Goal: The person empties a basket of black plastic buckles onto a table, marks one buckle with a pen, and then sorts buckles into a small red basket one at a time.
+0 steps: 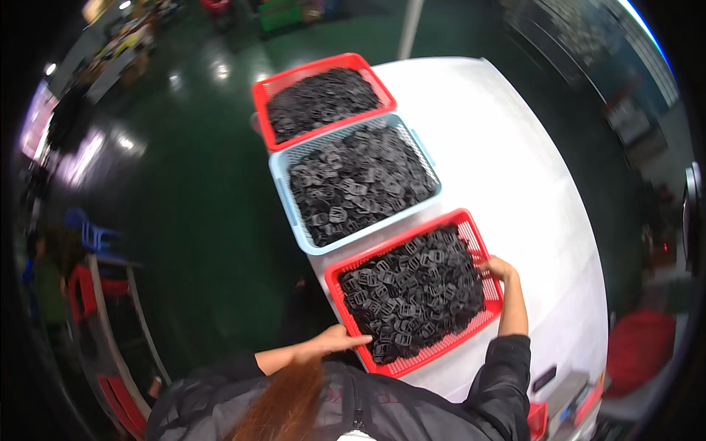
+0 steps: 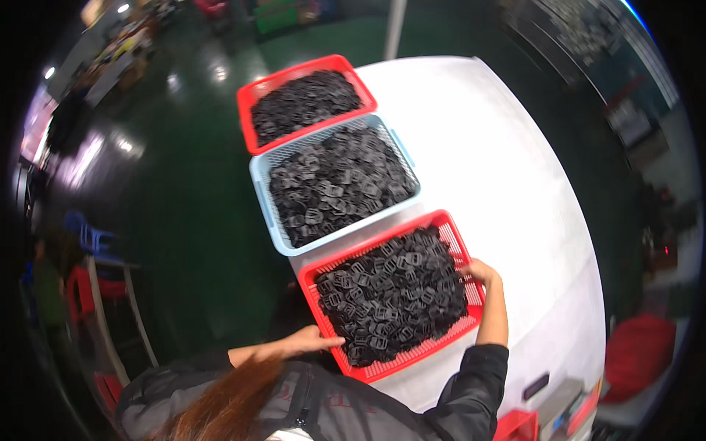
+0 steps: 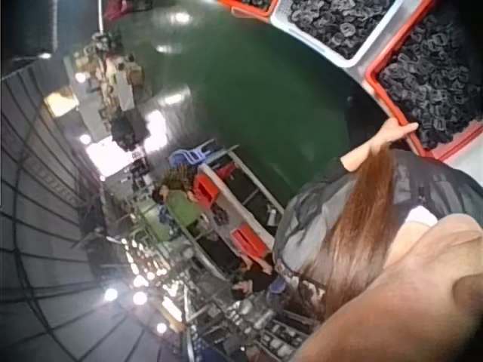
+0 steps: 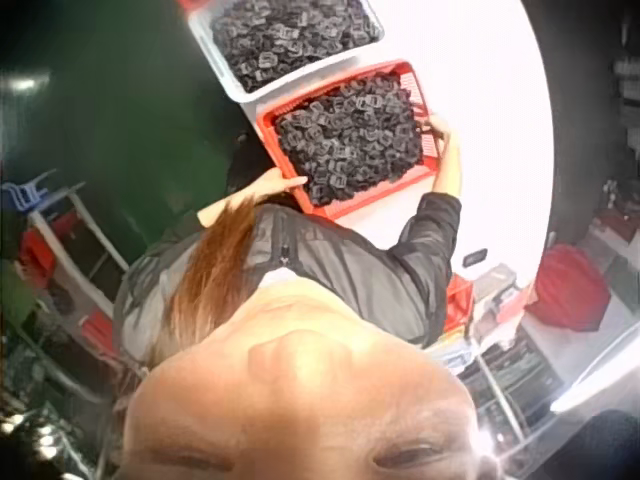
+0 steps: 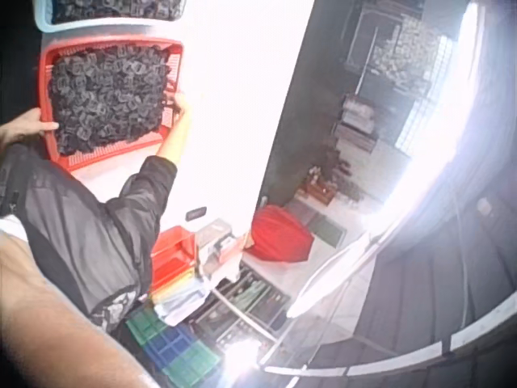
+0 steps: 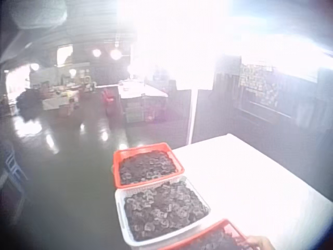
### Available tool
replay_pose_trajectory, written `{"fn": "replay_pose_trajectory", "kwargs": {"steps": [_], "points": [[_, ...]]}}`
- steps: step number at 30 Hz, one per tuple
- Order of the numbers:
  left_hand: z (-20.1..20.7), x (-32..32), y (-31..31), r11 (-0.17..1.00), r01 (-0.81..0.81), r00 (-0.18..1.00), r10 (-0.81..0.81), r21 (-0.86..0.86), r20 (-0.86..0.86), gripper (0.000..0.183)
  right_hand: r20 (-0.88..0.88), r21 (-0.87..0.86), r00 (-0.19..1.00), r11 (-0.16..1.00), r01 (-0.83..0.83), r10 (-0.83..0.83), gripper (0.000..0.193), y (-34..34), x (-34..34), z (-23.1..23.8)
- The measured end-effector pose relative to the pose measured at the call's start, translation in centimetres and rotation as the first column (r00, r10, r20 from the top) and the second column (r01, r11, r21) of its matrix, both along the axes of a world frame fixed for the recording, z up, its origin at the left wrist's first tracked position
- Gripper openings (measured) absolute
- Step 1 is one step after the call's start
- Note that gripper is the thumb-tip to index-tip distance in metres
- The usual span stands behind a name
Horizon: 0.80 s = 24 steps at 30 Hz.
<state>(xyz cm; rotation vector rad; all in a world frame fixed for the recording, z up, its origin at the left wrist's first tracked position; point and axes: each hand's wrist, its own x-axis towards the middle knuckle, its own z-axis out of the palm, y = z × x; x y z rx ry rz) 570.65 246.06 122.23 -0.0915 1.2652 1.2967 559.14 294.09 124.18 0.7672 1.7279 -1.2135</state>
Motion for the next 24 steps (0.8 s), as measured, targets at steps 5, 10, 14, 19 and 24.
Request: {"fn": "replay_pose_trajectory", "kwargs": {"steps": [5, 10, 14, 19, 24], "points": [[2.2, 11.2, 2.8, 0.744, -0.668, 0.726, 0.648, -0.014, -0.230, 0.061, -0.096, -0.138, 0.988, 0.985, 0.107, -0.121, 0.075, -2.0, 4.5, 2.6], [2.9, 15.6, 1.8, 0.644, -0.764, 0.643, 0.755, -0.038, -0.132, 0.064, -0.082, -0.179, 0.981, 0.971, 0.161, -0.177, 0.077, -2.6, 10.7, 3.7], [1.6, 15.0, -2.2, 0.559, -0.827, 0.539, 0.819, 0.062, -0.199, 0.079, -0.077, -0.249, 0.937, 0.916, 0.314, -0.342, 0.081, -4.3, 17.7, 3.6], [3.1, 13.2, -8.8, 0.669, -0.739, 0.661, 0.743, 0.076, -0.110, 0.090, -0.119, -0.346, 0.822, 0.799, 0.492, -0.557, 0.075, -10.7, 27.0, 5.0], [3.8, 15.3, -14.7, 0.756, -0.639, 0.754, 0.653, 0.142, -0.079, 0.092, -0.282, -0.247, 0.821, 0.865, 0.437, -0.496, 0.081, -23.9, 31.7, 11.4]]}}
